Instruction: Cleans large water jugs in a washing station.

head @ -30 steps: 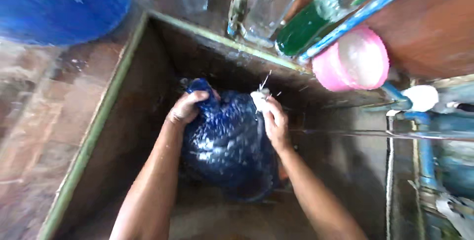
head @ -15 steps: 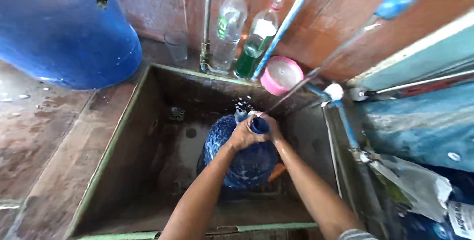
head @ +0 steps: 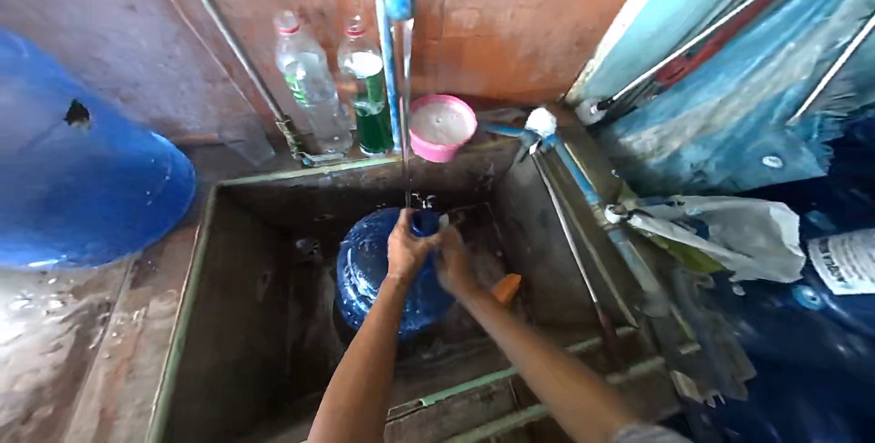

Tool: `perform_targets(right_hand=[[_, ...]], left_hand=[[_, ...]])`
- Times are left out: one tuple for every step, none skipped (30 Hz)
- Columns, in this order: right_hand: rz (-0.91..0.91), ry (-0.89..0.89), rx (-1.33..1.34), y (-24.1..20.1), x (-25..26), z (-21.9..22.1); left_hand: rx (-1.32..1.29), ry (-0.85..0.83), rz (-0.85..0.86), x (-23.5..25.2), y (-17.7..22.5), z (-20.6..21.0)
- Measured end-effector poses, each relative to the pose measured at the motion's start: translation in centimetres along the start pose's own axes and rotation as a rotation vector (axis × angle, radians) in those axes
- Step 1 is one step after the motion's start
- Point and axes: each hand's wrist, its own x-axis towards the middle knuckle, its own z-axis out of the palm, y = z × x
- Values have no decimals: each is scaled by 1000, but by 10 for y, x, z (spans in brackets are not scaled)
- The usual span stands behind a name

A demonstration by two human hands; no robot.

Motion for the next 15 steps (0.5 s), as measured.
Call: perform_targets(right_hand=[[-76, 43, 6, 0, -26, 2], [-120, 75, 37, 1, -47, 0], [-118, 76, 97, 1, -59, -8], [-84, 64, 182, -1, -60, -21], [-27, 57, 251, -8, -53, -38], [8, 85, 285, -20, -42, -55], [-31, 143, 286, -33, -28, -70], [-111, 186, 249, -44, -13, -79], [-178, 169, 193, -53, 1, -82], [-224, 107, 119, -60, 13, -78], [-254, 32, 29, -64, 22, -68], [-298, 4, -64, -64, 27, -55], [-367, 66, -126, -62, 31, -43], [-418, 133, -149, -60, 39, -35], [-462, 196, -168, -57, 47, -29]], left_hand=[[-5, 54, -18, -1, 0, -1], [-2, 83, -29, -3, 0, -2], [3, 95, -23, -9, 0, -3], [4, 94, -9, -16, -1, -2], [1, 92, 6, -24, -1, -1], [-5, 87, 14, -29, -1, 0], [-12, 83, 18, -32, 1, 1], [-21, 76, 18, -33, 4, 5], [-33, 68, 20, -32, 6, 8], [-51, 70, 31, -31, 8, 11], [-73, 92, 51, -30, 8, 14], [-101, 138, 80, -27, 6, 17], [-122, 178, 100, -21, 3, 18], [-121, 203, 102, -14, 1, 17], [-98, 214, 78, -10, 2, 16]])
